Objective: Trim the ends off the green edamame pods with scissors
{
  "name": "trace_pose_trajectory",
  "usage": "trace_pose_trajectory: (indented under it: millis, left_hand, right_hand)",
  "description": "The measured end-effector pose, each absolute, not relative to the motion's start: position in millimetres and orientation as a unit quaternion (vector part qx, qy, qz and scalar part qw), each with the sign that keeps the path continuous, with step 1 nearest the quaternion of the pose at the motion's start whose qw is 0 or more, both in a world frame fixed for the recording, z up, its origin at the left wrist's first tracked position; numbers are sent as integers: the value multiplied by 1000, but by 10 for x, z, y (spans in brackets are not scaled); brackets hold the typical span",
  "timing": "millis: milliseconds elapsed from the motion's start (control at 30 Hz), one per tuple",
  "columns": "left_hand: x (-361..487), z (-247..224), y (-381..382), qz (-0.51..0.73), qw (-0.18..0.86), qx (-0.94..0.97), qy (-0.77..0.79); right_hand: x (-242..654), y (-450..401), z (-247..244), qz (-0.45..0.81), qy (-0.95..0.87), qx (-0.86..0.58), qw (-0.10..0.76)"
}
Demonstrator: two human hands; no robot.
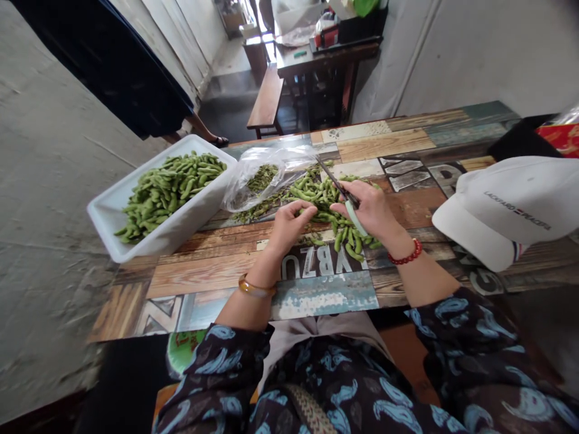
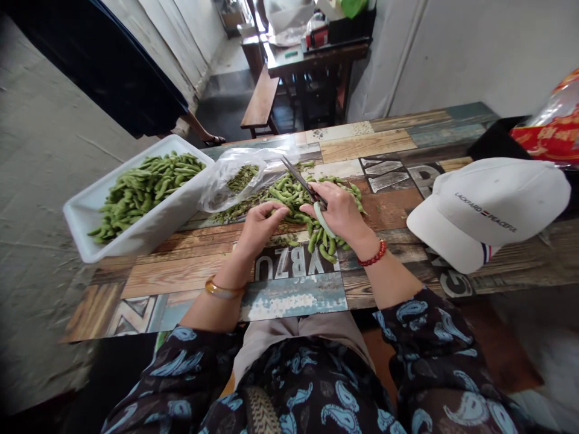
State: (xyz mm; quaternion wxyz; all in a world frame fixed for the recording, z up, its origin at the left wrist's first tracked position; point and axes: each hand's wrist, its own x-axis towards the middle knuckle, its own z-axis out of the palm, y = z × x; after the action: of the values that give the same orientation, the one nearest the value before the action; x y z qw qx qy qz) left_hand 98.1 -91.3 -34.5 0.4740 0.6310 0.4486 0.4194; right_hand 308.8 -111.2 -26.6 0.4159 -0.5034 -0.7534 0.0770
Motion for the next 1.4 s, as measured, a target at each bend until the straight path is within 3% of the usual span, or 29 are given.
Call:
trace_pose_trajectory:
  millis: [200, 500, 667, 867, 967, 1200, 1400]
  left_hand:
    - [1136, -463, -944, 318, 256, 800, 440]
    - [1109, -447, -993, 253, 210, 827, 457]
    - [998, -438, -903, 328, 277, 777, 461]
    - [874, -284, -930, 450, 562, 536, 442]
    - [878, -209, -977, 458, 641, 447, 423]
    - [892, -171, -997, 482, 659, 399, 418]
    - [890, -225, -1004, 485, 602, 469, 426]
  right_hand:
    - [3056, -1109, -294, 74, -758, -496, 417]
    - [3046, -1098, -343, 84, -767, -485, 411]
    - [3051, -1097, -361, 70, -768, -490, 407]
    - [3049, -1121, -349, 75, -776, -482, 401]
    - [3051, -1127, -358, 76, -786, -475, 387]
    - [3040, -1149, -380, 108, -808, -454, 360]
    - [2977, -1203, -348, 152, -826, -431, 329]
